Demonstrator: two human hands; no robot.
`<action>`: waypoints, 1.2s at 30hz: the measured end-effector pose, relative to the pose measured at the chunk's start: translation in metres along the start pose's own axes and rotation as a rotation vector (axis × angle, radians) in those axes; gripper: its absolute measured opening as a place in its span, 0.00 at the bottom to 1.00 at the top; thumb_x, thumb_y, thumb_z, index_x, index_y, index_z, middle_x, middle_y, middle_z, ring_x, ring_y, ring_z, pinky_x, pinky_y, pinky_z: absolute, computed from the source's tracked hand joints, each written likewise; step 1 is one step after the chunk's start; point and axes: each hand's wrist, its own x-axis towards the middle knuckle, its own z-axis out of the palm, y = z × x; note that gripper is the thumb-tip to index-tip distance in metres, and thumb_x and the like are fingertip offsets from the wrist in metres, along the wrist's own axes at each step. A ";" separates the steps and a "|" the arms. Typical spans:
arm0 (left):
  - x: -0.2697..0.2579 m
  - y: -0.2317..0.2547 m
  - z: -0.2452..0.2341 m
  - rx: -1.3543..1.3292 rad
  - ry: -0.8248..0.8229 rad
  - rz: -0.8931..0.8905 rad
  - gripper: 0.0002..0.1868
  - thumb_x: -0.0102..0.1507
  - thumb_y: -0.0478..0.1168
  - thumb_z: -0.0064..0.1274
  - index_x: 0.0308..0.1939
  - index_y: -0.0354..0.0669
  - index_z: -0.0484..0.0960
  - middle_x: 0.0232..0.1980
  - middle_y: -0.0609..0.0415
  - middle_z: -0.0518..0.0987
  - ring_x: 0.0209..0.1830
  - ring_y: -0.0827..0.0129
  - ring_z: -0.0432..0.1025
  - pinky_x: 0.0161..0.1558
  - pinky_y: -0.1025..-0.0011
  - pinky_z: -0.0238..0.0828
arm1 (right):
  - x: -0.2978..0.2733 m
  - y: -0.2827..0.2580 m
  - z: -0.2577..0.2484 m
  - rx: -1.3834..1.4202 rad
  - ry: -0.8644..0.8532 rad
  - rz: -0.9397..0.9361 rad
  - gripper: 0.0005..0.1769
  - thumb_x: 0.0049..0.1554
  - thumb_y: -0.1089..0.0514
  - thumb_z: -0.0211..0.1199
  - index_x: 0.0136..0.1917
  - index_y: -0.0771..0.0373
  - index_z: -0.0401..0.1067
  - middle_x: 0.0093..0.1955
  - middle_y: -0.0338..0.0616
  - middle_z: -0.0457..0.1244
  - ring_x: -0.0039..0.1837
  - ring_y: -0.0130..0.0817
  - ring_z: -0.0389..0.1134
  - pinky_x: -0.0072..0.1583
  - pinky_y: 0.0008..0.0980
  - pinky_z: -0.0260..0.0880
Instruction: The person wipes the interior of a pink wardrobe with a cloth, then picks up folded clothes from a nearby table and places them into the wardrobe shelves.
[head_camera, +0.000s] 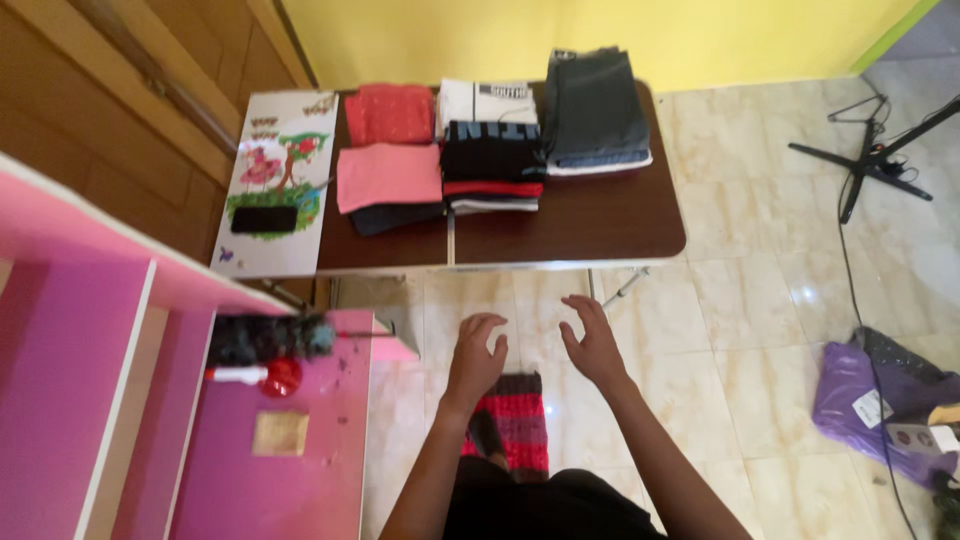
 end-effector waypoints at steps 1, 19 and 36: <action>0.010 0.000 0.002 -0.007 -0.027 0.014 0.12 0.60 0.31 0.56 0.48 0.38 0.81 0.54 0.46 0.79 0.60 0.50 0.70 0.62 0.59 0.68 | 0.013 -0.001 -0.001 0.001 0.000 0.010 0.24 0.57 0.62 0.64 0.66 0.60 0.69 0.69 0.52 0.60 0.72 0.51 0.61 0.69 0.43 0.64; 0.217 -0.034 0.093 -0.093 -0.210 0.141 0.18 0.59 0.30 0.56 0.54 0.37 0.78 0.57 0.44 0.75 0.61 0.48 0.68 0.61 0.58 0.67 | 0.162 0.086 -0.024 -0.225 0.273 0.238 0.28 0.54 0.58 0.67 0.67 0.62 0.69 0.70 0.55 0.59 0.72 0.55 0.60 0.69 0.47 0.63; 0.446 -0.199 0.328 0.269 -0.028 -0.265 0.43 0.57 0.45 0.65 0.69 0.28 0.62 0.67 0.21 0.62 0.67 0.28 0.58 0.66 0.45 0.57 | 0.423 0.383 -0.018 -0.065 0.240 0.560 0.40 0.50 0.45 0.72 0.69 0.67 0.67 0.61 0.63 0.61 0.61 0.54 0.66 0.61 0.44 0.68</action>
